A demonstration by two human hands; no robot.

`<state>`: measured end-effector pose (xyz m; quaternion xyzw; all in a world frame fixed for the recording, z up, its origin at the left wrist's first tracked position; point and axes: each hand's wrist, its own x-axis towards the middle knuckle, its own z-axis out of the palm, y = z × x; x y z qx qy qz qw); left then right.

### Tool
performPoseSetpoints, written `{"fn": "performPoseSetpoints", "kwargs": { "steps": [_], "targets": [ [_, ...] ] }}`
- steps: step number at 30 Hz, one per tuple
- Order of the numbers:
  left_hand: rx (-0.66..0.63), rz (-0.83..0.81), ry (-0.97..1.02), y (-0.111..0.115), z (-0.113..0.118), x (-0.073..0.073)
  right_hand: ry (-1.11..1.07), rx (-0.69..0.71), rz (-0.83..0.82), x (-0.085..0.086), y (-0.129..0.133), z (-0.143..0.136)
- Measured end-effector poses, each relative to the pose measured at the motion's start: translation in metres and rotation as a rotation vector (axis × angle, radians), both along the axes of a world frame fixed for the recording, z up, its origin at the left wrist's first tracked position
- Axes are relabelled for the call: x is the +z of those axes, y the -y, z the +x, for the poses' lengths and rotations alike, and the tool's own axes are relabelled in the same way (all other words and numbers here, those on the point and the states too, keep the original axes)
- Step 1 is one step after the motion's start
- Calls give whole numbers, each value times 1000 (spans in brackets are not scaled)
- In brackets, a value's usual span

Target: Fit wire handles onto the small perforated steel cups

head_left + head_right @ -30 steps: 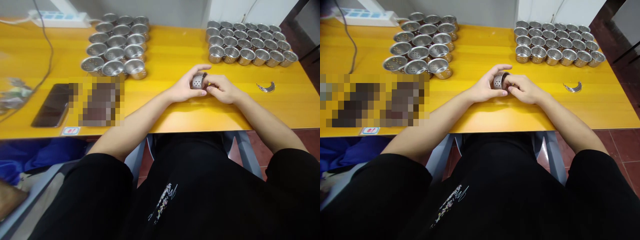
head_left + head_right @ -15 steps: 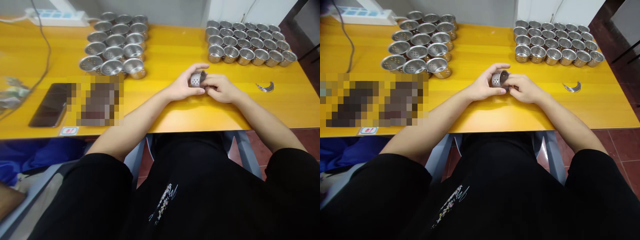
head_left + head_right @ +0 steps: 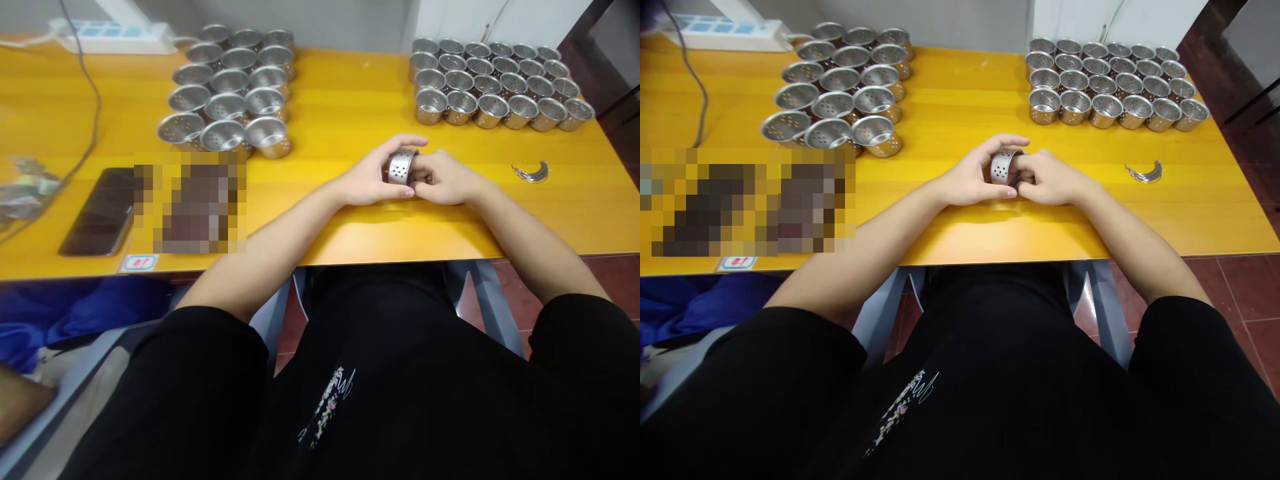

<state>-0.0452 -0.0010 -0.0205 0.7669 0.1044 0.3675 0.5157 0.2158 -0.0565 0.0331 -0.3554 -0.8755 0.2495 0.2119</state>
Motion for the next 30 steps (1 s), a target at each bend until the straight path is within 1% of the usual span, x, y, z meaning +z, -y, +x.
{"fn": "performPoseSetpoints", "kwargs": {
  "steps": [4,7,11,16,18,22,26,30],
  "targets": [
    [-3,82,-7,-5,-2,-2,-13,87,-36,4,3,3],
    [6,73,-19,-11,-7,-2,-58,100,-67,8,7,6],
    [50,21,-21,-13,-11,1,-189,-8,-35,5,3,11],
    [41,19,-17,-6,-11,5,-353,-214,58,-9,-11,17],
    [48,27,-26,-5,-11,6,-380,-254,82,-12,-14,18],
    [63,57,-41,-7,-11,3,-346,-239,70,-13,-13,16],
    [70,98,-47,-13,-11,-2,-343,-212,71,-9,-8,15],
    [74,56,-45,-17,-12,-8,-327,-166,29,-1,-2,15]
  ]
}}
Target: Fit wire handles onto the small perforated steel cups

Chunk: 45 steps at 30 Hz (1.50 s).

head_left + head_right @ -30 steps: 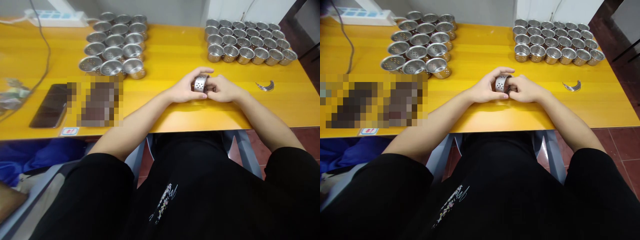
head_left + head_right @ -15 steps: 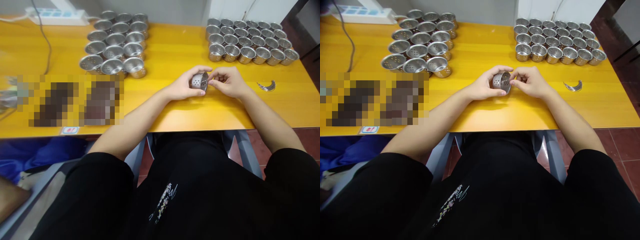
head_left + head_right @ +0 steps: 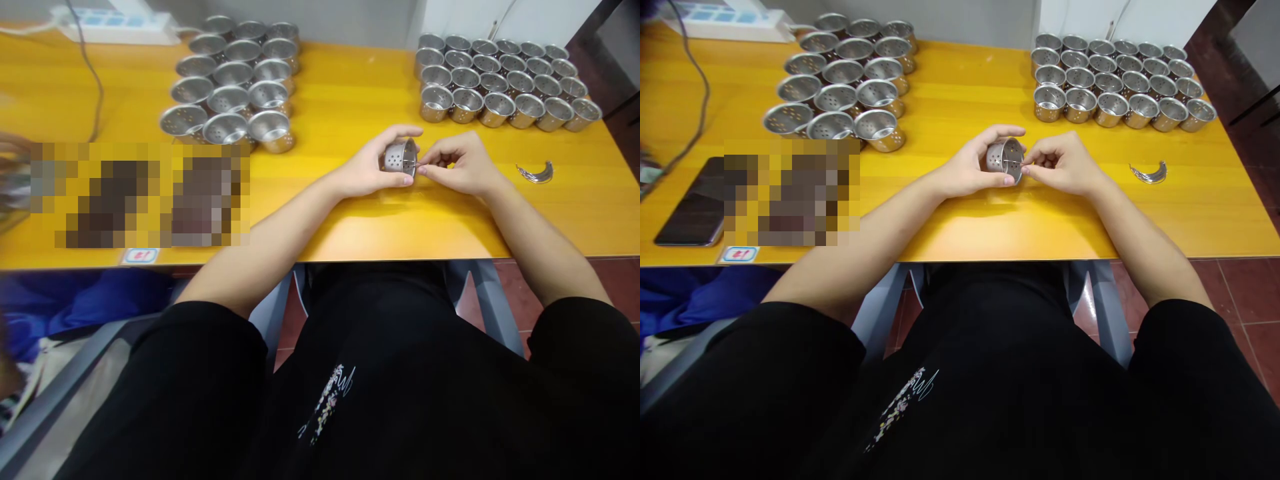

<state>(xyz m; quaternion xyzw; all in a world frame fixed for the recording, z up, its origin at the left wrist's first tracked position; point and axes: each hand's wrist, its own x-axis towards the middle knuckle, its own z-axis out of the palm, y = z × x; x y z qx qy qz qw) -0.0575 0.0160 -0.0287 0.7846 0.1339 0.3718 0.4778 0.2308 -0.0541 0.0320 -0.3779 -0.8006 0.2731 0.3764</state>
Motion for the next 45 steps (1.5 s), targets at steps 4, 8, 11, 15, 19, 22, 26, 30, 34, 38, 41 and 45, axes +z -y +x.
{"fn": "performPoseSetpoints", "kwargs": {
  "steps": [4,8,11,15,19,22,26,30,34,38,41,45],
  "targets": [
    [-7,-53,10,-1,-2,-1,55,40,-10,4,4,-1],
    [12,-33,3,2,-4,4,146,74,-6,5,6,-3],
    [16,-13,6,5,-4,8,166,100,-8,5,7,-4],
    [-1,-14,11,9,-4,12,173,159,-52,5,6,-4],
    [-11,-29,17,14,-3,16,208,210,-49,10,7,-3],
    [0,-26,19,19,-1,19,180,194,-111,17,10,-1],
    [19,8,6,23,3,20,141,181,-215,22,12,2],
    [24,53,-17,23,3,17,123,163,-221,21,9,4],
    [36,81,-26,19,3,13,114,132,-225,21,10,4],
    [39,90,-36,16,3,9,98,143,-246,22,11,3],
    [22,75,-48,15,2,7,88,158,-269,19,8,3],
    [1,74,-54,13,2,6,78,65,-201,13,5,1]
  ]
}}
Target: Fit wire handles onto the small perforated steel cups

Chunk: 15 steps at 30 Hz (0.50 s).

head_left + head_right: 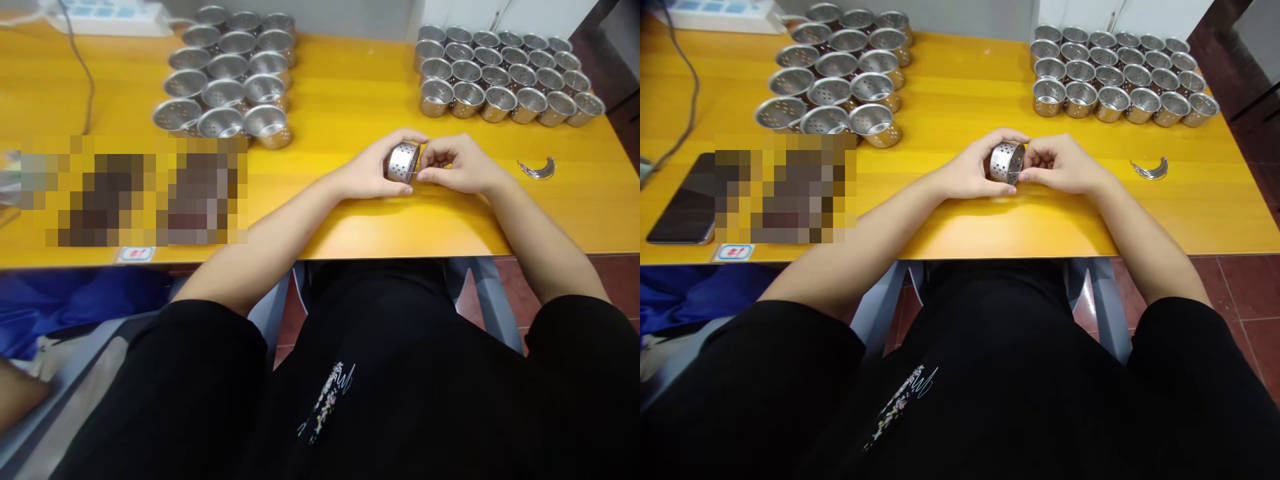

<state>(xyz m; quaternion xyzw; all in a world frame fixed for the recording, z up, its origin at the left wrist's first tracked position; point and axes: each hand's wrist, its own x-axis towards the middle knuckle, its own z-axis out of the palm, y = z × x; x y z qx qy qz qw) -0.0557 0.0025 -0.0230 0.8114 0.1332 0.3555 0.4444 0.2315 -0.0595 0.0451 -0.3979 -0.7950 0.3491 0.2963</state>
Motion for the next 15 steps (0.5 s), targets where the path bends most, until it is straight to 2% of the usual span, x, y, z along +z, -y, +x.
{"fn": "performPoseSetpoints", "kwargs": {
  "steps": [4,8,15],
  "targets": [
    [-36,34,4,-1,0,-1,-51,-135,91,-6,0,-5],
    [-2,17,1,6,0,4,-96,-227,136,-11,-2,-8],
    [24,-42,16,14,2,11,32,-297,162,-16,-5,-9]
  ]
}}
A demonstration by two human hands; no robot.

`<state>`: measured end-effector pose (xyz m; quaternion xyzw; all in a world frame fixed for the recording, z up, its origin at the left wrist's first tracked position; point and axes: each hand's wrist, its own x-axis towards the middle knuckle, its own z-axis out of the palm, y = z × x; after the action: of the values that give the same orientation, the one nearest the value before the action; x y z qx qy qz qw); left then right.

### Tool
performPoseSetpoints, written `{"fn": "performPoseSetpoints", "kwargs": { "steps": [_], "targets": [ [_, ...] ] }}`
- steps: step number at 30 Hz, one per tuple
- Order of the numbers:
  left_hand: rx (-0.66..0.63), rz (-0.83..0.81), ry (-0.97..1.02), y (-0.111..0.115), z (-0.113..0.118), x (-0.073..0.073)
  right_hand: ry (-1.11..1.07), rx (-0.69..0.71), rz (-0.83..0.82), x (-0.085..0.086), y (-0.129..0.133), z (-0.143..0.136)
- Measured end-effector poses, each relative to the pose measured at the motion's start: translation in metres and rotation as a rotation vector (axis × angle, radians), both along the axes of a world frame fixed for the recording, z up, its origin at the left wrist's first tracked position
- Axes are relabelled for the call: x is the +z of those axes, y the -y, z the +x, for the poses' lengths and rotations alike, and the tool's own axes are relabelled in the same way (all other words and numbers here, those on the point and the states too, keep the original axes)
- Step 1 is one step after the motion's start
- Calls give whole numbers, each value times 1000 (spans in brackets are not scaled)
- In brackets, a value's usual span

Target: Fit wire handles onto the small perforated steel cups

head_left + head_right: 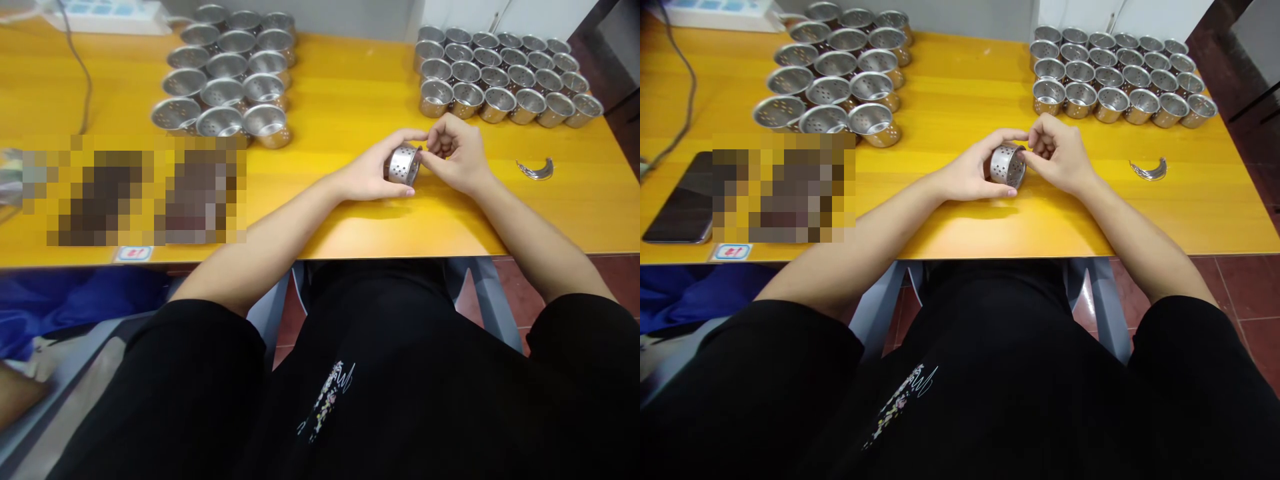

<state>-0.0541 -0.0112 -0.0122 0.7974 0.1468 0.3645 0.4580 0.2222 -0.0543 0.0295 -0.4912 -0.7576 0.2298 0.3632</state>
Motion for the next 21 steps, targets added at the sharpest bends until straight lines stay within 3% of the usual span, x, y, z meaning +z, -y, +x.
{"fn": "performPoseSetpoints", "kwargs": {
  "steps": [6,12,17,21],
  "targets": [
    [-23,-62,-44,-4,-1,-5,37,5,8,7,9,-8],
    [-37,-109,10,-3,2,-6,111,46,142,13,8,-10],
    [-55,-162,40,-1,8,-7,50,5,80,9,3,-9],
    [-41,-224,68,0,7,-8,-46,-47,17,27,9,-9]
  ]
}}
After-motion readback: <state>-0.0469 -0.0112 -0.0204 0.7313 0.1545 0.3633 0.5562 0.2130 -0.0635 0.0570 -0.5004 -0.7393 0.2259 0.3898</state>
